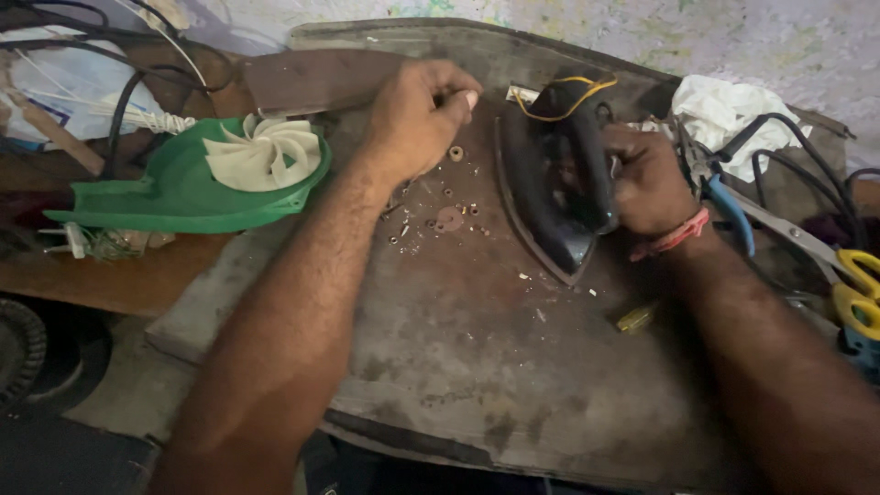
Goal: The person disassembles a black electric iron on a workbench, removes small components, and uses pliers to adjust internal wiring. The person handles screws, washers, and wires while working on the iron's internal mechanism.
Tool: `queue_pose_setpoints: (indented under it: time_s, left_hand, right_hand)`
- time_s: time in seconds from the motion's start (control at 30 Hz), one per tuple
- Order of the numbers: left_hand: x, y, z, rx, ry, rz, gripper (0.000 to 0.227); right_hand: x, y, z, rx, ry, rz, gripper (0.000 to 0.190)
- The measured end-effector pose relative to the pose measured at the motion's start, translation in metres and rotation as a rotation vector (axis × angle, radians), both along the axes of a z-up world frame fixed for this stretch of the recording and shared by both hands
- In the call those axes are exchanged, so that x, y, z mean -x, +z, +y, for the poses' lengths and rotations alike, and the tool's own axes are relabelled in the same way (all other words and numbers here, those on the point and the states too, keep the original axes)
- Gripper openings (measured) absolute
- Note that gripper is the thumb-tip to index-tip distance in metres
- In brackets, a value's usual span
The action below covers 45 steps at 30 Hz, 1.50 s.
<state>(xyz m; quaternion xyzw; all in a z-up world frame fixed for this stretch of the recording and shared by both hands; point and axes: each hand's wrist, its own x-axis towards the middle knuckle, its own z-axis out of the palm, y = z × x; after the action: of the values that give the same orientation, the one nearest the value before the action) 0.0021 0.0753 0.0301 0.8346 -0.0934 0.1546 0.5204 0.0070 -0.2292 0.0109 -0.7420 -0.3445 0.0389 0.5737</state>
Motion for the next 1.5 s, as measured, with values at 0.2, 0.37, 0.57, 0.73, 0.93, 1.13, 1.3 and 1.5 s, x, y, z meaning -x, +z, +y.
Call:
queue_pose_setpoints:
  time_s: [0.2, 0.37, 0.57, 0.73, 0.93, 1.13, 1.3, 1.5]
  left_hand:
    - [0.001, -0.004, -0.012, -0.015, -0.13, -0.131, 0.012]
    - [0.0, -0.004, -0.009, -0.023, -0.076, 0.018, 0.015]
    - [0.0, -0.007, -0.011, -0.046, -0.084, 0.006, 0.014]
    - [-0.002, -0.008, -0.013, -0.04, -0.103, -0.028, 0.013]
    - [0.002, -0.002, -0.013, 0.016, -0.071, 0.059, 0.013]
    - [-0.002, 0.001, 0.009, 0.069, -0.02, -0.093, 0.012]
    - [-0.01, -0.004, 0.018, 0.358, -0.109, -0.244, 0.01]
    - [-0.01, 0.001, 0.029, 0.32, -0.066, -0.472, 0.007]
  right_hand:
    - [0.004, 0.004, 0.006, -0.012, -0.016, 0.011, 0.026]
    - [0.0, 0.005, 0.003, 0.055, -0.028, -0.079, 0.027]
    - [-0.005, -0.004, 0.002, 0.009, -0.011, -0.077, 0.034]
    - [0.004, -0.005, 0.006, -0.051, -0.098, 0.133, 0.037]
    - [0.004, 0.003, 0.007, 0.098, -0.133, -0.08, 0.021]
    - [0.003, 0.008, 0.012, 0.213, -0.188, 0.005, 0.016]
    - [0.003, 0.007, 0.013, 0.119, -0.12, -0.13, 0.024]
    - [0.001, 0.011, 0.015, 0.141, -0.09, -0.232, 0.025]
